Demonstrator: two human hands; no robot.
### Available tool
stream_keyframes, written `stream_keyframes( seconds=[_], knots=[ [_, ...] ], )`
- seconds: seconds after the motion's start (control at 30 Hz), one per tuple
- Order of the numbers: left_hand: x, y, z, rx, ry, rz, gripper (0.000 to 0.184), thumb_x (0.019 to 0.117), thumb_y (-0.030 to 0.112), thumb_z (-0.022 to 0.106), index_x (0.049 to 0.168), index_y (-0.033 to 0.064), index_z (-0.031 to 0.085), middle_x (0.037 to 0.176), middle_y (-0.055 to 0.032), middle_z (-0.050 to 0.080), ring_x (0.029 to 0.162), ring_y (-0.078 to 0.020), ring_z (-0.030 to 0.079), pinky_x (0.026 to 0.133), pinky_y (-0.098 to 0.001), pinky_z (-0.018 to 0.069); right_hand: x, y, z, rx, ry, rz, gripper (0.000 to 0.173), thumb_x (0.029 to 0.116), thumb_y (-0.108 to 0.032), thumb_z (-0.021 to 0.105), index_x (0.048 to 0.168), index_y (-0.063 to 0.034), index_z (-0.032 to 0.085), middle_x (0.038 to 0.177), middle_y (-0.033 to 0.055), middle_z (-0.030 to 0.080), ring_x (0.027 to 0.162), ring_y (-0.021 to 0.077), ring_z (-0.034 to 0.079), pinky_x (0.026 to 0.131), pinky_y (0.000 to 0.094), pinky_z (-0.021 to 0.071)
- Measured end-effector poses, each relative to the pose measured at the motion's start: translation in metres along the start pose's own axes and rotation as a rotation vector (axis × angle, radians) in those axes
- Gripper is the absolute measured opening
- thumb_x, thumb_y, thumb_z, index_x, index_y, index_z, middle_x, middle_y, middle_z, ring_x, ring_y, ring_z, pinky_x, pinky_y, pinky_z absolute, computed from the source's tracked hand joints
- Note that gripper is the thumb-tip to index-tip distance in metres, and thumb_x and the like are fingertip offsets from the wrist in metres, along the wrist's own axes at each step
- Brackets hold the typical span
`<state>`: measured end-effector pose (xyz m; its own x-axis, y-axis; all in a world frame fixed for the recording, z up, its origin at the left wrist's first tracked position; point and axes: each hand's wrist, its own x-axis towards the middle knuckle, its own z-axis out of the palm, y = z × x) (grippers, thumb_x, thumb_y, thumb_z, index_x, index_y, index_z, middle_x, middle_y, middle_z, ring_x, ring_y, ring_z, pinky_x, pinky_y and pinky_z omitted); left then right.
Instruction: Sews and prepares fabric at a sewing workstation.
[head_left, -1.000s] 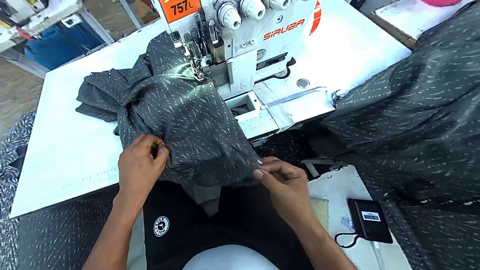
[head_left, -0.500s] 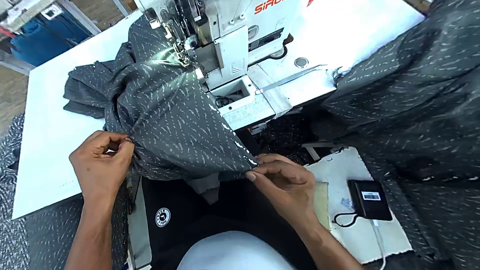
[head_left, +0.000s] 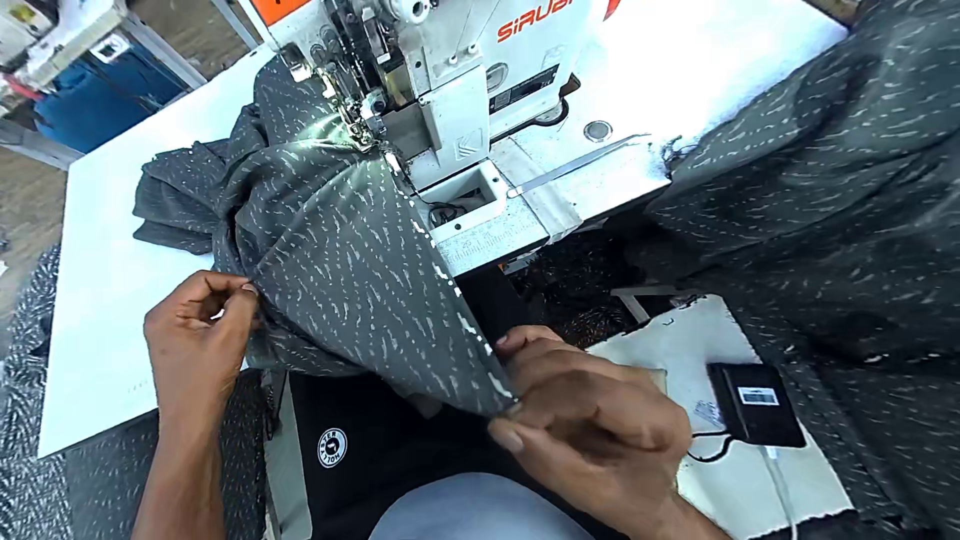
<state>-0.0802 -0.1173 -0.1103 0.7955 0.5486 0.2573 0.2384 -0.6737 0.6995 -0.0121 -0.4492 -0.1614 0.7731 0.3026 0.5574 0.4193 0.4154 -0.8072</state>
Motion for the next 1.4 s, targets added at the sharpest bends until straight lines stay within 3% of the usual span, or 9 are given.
stream_keyframes(
  seconds=[0.2, 0.37, 0.47, 0.57, 0.7, 0.83, 1.03, 1.17, 1.4],
  knots=[
    [0.0, 0.004, 0.012, -0.005, -0.039, -0.021, 0.007, 0.0944, 0.013, 0.06, 0.094, 0.0091, 0.066, 0.074, 0.0067, 0.065, 0.06, -0.001, 0.062, 0.055, -0.018, 0.0544, 0.014, -0.014, 0.024, 0.142, -0.011, -0.031, 0.013, 0.091, -0.009, 0.077, 0.085, -0.0009, 0.069, 0.084, 0.0083, 0.072, 0.085, 0.0164, 0.072, 0.085, 0.0362, 0.0619],
    [0.004, 0.003, 0.006, 0.025, 0.006, 0.008, 0.009, 0.0949, 0.018, 0.062, 0.095, 0.0108, 0.067, 0.08, 0.0058, 0.065, 0.066, -0.0021, 0.063, 0.059, -0.02, 0.0548, -0.016, 0.0, 0.006, 0.214, 0.12, 0.318, 0.012, 0.0971, -0.018, 0.072, 0.09, -0.0086, 0.071, 0.084, -0.0025, 0.071, 0.075, 0.0005, 0.066, 0.067, 0.0169, 0.0566],
    [0.006, 0.013, 0.014, 0.063, 0.041, 0.127, 0.026, 0.1004, 0.027, 0.061, 0.113, 0.0057, 0.066, 0.107, -0.0038, 0.065, 0.092, -0.0083, 0.064, 0.077, -0.0268, 0.0552, -0.037, 0.025, -0.003, 0.153, 0.24, 0.52, 0.01, 0.0938, -0.018, 0.074, 0.087, -0.0112, 0.072, 0.077, -0.0007, 0.07, 0.066, 0.0038, 0.065, 0.061, 0.0201, 0.0558],
    [0.016, 0.032, 0.031, 0.061, 0.049, 0.364, 0.037, 0.1072, 0.025, 0.048, 0.13, 0.0, 0.062, 0.127, -0.0129, 0.064, 0.111, -0.0143, 0.063, 0.095, -0.0322, 0.0522, -0.035, 0.037, -0.004, 0.083, 0.262, 0.523, 0.008, 0.0921, -0.014, 0.073, 0.085, -0.0108, 0.071, 0.073, 0.0009, 0.068, 0.061, 0.0051, 0.062, 0.057, 0.0198, 0.0533],
    [0.046, 0.056, 0.042, 0.173, -0.083, 0.416, 0.045, 0.1089, 0.03, 0.04, 0.134, 0.0026, 0.065, 0.139, -0.015, 0.061, 0.133, -0.0248, 0.053, 0.114, -0.0447, 0.0393, -0.03, 0.04, -0.007, 0.044, 0.231, 0.494, 0.005, 0.0924, -0.013, 0.072, 0.087, -0.0115, 0.071, 0.072, -0.0005, 0.067, 0.059, 0.0033, 0.06, 0.055, 0.0179, 0.052],
    [0.057, 0.059, 0.041, 0.224, -0.152, 0.364, 0.04, 0.1091, 0.032, 0.042, 0.132, 0.0104, 0.068, 0.142, -0.0101, 0.057, 0.138, -0.0218, 0.048, 0.116, -0.0414, 0.0361, -0.032, 0.037, -0.012, 0.014, 0.187, 0.478, 0.003, 0.0923, -0.012, 0.072, 0.089, -0.0116, 0.072, 0.075, -0.0006, 0.068, 0.056, 0.003, 0.058, 0.05, 0.0166, 0.0488],
    [0.053, 0.058, 0.042, 0.229, -0.142, 0.363, 0.038, 0.1081, 0.031, 0.046, 0.134, 0.0118, 0.067, 0.144, -0.0095, 0.055, 0.138, -0.0197, 0.046, 0.115, -0.0377, 0.0349, -0.032, 0.041, -0.008, -0.048, 0.185, 0.438, 0.004, 0.0908, -0.006, 0.07, 0.092, -0.0095, 0.069, 0.077, -0.001, 0.068, 0.055, 0.0031, 0.057, 0.048, 0.0164, 0.0485],
    [0.054, 0.057, 0.042, 0.227, -0.159, 0.371, 0.036, 0.1069, 0.029, 0.049, 0.134, 0.013, 0.066, 0.143, -0.0085, 0.055, 0.133, -0.0162, 0.05, 0.108, -0.0315, 0.0415, -0.031, 0.043, -0.007, -0.129, 0.169, 0.416, 0.007, 0.0878, -0.004, 0.075, 0.092, -0.0064, 0.069, 0.082, 0.0009, 0.072, 0.059, 0.006, 0.064, 0.051, 0.0196, 0.0554],
    [0.056, 0.054, 0.042, 0.22, -0.181, 0.377, 0.037, 0.1072, 0.027, 0.048, 0.137, 0.0106, 0.063, 0.144, -0.01, 0.052, 0.131, -0.0137, 0.051, 0.106, -0.0271, 0.0439, -0.029, 0.048, -0.008, -0.127, 0.189, 0.455, 0.003, 0.088, -0.003, 0.074, 0.089, -0.0025, 0.072, 0.075, 0.0015, 0.07, 0.058, 0.0056, 0.063, 0.051, 0.02, 0.0542]
  ],
)
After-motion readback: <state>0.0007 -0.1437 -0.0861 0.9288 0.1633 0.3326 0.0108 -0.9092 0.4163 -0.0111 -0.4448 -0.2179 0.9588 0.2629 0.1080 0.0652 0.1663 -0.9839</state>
